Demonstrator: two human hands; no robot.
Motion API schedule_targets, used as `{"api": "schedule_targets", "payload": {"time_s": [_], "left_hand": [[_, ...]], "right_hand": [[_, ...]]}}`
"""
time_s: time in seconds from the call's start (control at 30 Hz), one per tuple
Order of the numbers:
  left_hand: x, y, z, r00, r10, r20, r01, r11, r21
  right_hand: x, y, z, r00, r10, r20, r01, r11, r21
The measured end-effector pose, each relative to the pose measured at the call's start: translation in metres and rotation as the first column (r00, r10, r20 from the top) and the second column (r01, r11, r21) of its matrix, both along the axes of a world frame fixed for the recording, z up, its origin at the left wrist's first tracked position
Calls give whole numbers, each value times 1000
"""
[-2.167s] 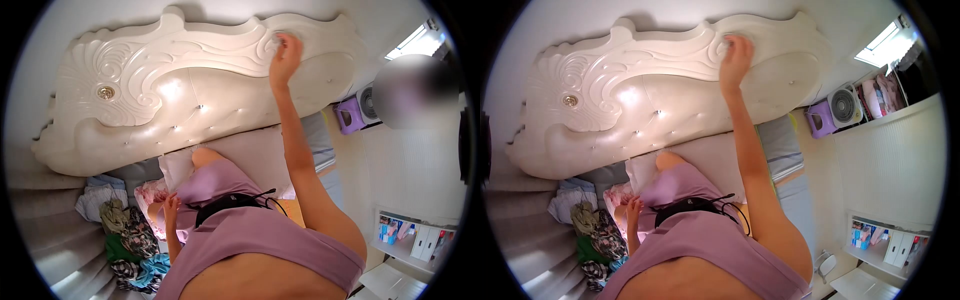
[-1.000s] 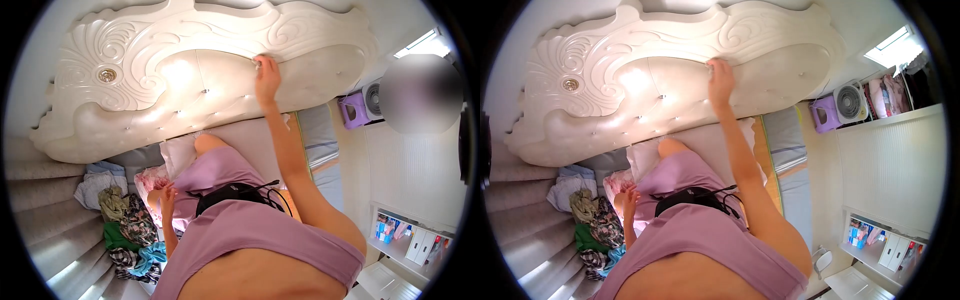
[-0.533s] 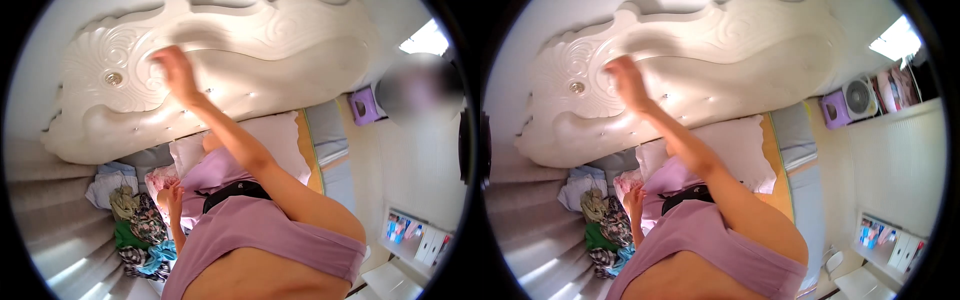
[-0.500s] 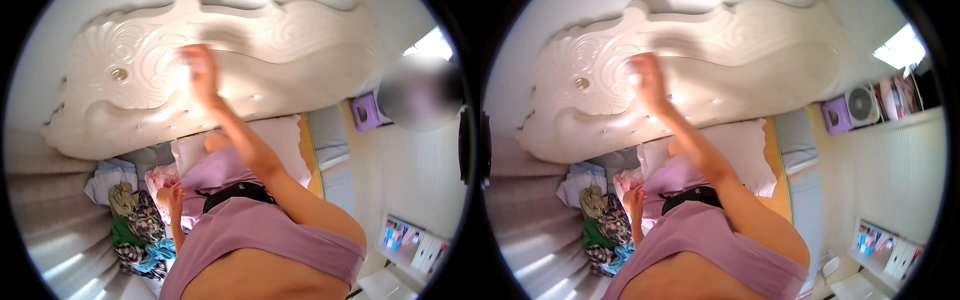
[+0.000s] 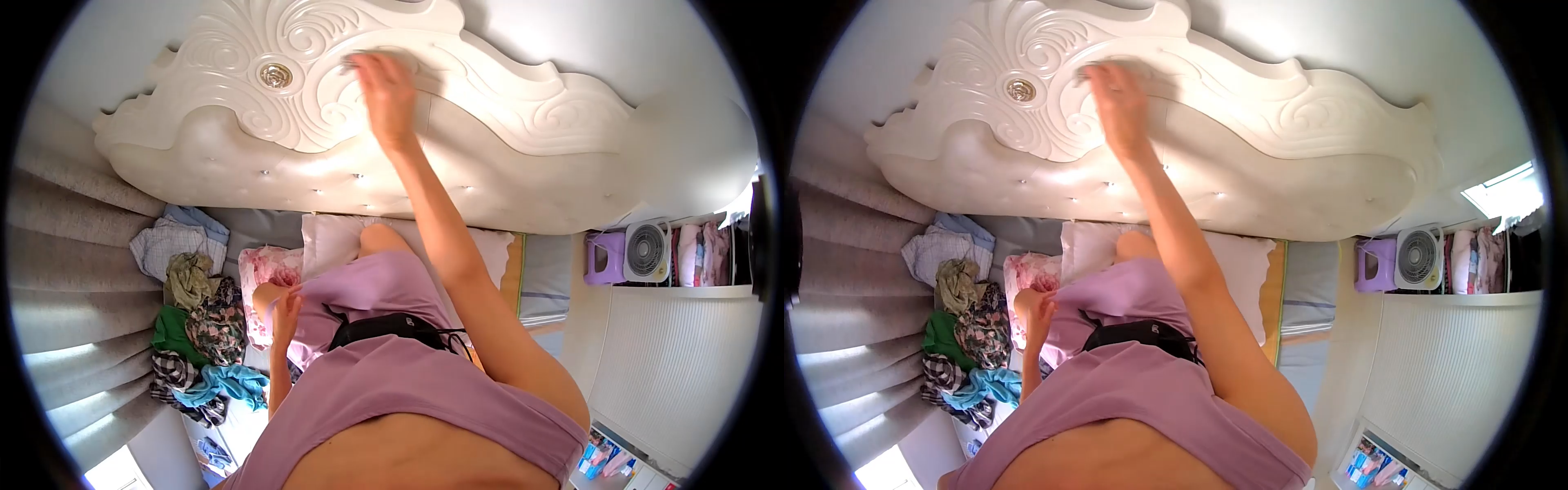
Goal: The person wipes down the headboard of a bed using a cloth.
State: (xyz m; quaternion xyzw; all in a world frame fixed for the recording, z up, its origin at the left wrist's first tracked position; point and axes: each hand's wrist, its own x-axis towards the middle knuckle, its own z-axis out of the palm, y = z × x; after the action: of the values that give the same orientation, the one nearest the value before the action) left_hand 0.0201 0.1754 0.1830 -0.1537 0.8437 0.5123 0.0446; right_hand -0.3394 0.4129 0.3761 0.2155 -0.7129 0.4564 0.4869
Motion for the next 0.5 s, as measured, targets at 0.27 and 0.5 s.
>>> {"api": "schedule_targets", "payload": {"time_s": [0.27,0.5], "left_hand": [[22,7,-7,1000,11,-10,-11,999,47],[23,4,-29,991,117,65,-122,990,71]], "right_hand": [[27,4,36,560,517,648,-414,851,-322],[-11,57,0,972,2,-235,105,891,441]]}}
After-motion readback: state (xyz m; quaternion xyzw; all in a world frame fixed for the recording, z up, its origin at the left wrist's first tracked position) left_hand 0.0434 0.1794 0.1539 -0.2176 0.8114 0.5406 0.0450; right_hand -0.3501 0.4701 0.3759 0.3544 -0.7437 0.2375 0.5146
